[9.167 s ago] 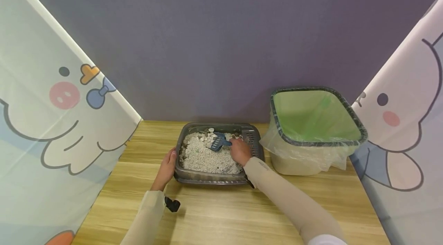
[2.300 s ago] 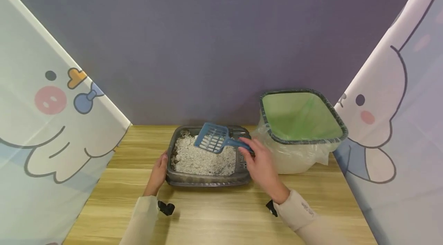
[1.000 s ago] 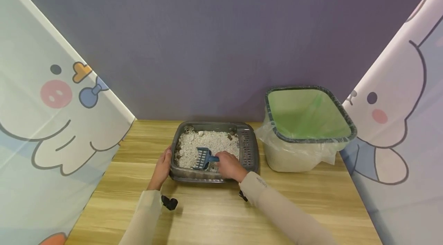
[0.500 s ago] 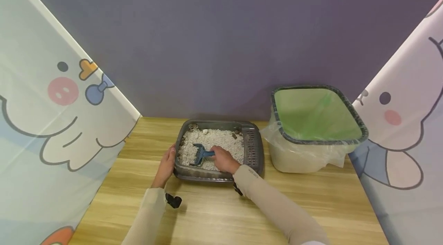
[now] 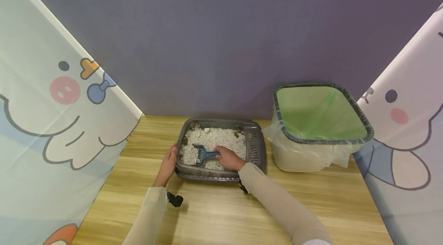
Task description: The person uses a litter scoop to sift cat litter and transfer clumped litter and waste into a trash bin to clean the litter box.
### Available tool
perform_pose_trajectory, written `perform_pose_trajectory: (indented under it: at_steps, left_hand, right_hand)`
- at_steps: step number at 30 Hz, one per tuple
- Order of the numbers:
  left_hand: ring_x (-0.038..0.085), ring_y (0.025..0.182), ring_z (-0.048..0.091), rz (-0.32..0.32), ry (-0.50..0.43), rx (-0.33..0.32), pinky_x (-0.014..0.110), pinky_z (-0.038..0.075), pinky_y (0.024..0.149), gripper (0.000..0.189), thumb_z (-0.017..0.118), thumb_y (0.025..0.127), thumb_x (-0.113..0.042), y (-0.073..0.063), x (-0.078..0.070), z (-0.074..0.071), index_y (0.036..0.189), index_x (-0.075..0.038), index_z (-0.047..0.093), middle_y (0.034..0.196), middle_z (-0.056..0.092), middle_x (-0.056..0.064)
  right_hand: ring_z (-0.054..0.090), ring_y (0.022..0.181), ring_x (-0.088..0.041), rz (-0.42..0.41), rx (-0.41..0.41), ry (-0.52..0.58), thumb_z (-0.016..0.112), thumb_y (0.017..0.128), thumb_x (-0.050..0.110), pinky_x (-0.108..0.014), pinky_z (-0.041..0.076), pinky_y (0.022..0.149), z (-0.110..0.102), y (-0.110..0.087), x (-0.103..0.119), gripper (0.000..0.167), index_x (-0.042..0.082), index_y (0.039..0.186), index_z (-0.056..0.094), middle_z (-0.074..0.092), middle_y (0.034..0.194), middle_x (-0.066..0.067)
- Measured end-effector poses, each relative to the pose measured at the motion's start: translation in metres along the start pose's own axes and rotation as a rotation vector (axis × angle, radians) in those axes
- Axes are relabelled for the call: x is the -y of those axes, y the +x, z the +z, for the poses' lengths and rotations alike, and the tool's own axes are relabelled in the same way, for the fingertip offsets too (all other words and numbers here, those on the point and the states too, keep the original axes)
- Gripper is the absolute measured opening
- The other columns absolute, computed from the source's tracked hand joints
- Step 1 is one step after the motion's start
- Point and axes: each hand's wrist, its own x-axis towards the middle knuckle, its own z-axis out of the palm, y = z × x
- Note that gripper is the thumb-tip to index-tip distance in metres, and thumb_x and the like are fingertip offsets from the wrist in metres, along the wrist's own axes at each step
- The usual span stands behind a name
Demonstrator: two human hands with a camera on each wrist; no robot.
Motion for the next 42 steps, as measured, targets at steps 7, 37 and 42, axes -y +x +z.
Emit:
perform_pose_trajectory:
  at_steps: [7, 37, 42]
  left_hand:
    - [0.043, 0.124, 0.037, 0.018, 0.020, -0.008, 0.059, 0.028, 0.101, 0.058, 0.026, 0.104, -0.042, 0.000, -0.003, 0.000, 0.148, -0.004, 0.031, 0.134, 0.040, 0.028]
    - [0.043, 0.128, 0.033, 0.020, -0.006, 0.032, 0.059, 0.026, 0.102, 0.060, 0.026, 0.103, -0.045, -0.003, 0.000, -0.004, 0.149, -0.006, 0.029, 0.139, 0.034, 0.026]
    - [0.043, 0.126, 0.035, 0.027, 0.001, 0.023, 0.059, 0.026, 0.101, 0.060, 0.026, 0.103, -0.044, -0.003, -0.001, -0.003, 0.148, -0.005, 0.030, 0.137, 0.036, 0.027]
  right_hand:
    - [0.056, 0.088, -0.020, 0.004, -0.065, 0.005, 0.043, 0.102, 0.011, -0.039, 0.042, 0.071, 0.002, -0.001, 0.005, 0.025, 0.008, 0.126, 0.049, 0.052, 0.124, -0.011]
    - [0.037, 0.057, -0.016, -0.113, -0.494, 0.109, 0.043, 0.102, 0.015, -0.032, 0.036, 0.055, -0.018, -0.065, -0.004, 0.023, 0.010, 0.124, 0.048, 0.043, 0.079, -0.003]
    - [0.036, 0.056, -0.014, -0.149, -0.510, 0.119, 0.040, 0.103, 0.017, -0.030, 0.035, 0.054, -0.019, -0.069, -0.004, 0.023, 0.009, 0.124, 0.047, 0.041, 0.077, -0.002]
